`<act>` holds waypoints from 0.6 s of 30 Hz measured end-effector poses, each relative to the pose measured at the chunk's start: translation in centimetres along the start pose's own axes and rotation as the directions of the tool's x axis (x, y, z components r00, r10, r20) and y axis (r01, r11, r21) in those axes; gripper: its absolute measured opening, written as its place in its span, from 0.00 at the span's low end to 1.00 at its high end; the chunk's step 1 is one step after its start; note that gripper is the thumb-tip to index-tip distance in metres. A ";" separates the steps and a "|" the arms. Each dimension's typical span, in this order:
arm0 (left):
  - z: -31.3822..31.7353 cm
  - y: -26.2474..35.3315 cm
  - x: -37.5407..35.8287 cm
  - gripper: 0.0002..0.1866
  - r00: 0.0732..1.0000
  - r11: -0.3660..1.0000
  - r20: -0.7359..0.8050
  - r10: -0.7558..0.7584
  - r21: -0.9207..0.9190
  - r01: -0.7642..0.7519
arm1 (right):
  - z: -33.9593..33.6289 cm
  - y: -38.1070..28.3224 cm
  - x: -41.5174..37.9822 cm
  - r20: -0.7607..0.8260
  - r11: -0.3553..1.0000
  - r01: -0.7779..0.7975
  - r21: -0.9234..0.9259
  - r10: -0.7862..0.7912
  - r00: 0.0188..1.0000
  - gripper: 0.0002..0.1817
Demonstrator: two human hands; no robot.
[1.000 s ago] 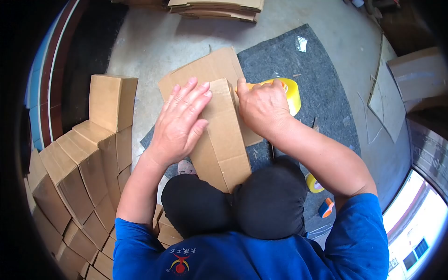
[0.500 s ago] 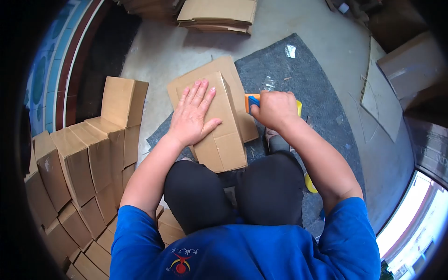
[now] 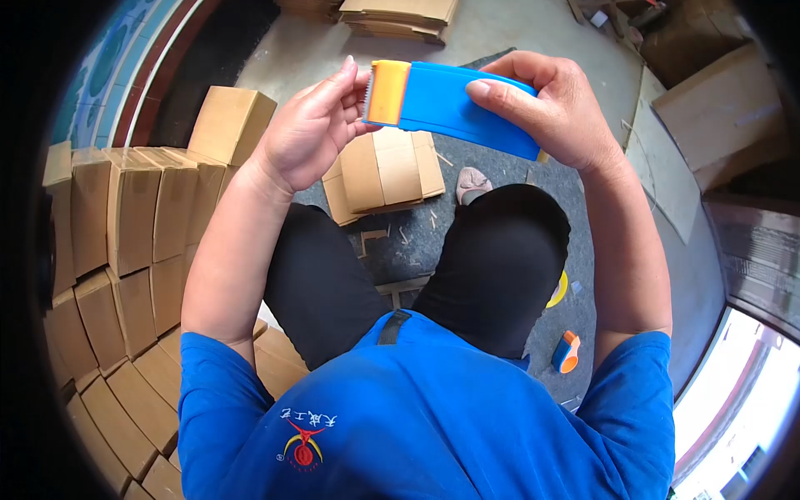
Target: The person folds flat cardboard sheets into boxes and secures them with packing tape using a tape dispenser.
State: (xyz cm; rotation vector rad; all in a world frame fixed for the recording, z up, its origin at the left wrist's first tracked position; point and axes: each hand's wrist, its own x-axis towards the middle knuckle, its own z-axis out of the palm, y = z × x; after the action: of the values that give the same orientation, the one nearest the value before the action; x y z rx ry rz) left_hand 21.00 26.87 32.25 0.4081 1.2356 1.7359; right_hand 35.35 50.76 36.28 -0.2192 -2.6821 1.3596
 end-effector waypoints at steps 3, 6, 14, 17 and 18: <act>1.0 -0.1 -2.7 0.20 0.998 0.987 -0.038 0.056 -0.152 -0.061 | 0.6 -1.8 -1.0 0.016 0.997 0.070 -0.009 -0.070 0.997 0.32; 0.9 -0.8 -5.1 0.16 0.998 0.964 -0.062 0.029 -0.262 -0.044 | 0.6 -2.8 -1.7 0.062 0.991 0.133 -0.031 -0.131 0.989 0.32; 1.5 -3.6 -9.2 0.22 0.993 0.868 -0.084 -0.088 -0.496 0.035 | 1.8 0.0 -1.2 0.301 0.949 -0.023 0.313 -0.076 0.951 0.28; 1.4 -5.1 -9.7 0.15 0.998 0.823 -0.062 -0.013 -0.567 -0.025 | 3.1 2.0 -0.9 0.312 0.917 -0.047 0.395 -0.085 0.946 0.27; 1.8 -5.4 -9.8 0.14 0.994 0.831 -0.105 -0.028 -0.555 -0.035 | 3.2 2.3 -0.9 0.328 0.919 -0.051 0.392 -0.088 0.941 0.27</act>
State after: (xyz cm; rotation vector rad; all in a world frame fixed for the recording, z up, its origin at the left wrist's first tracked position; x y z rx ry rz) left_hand 29.90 20.05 30.66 -0.0353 0.7379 2.0427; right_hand 35.79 49.38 32.48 0.0945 -2.5611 2.0586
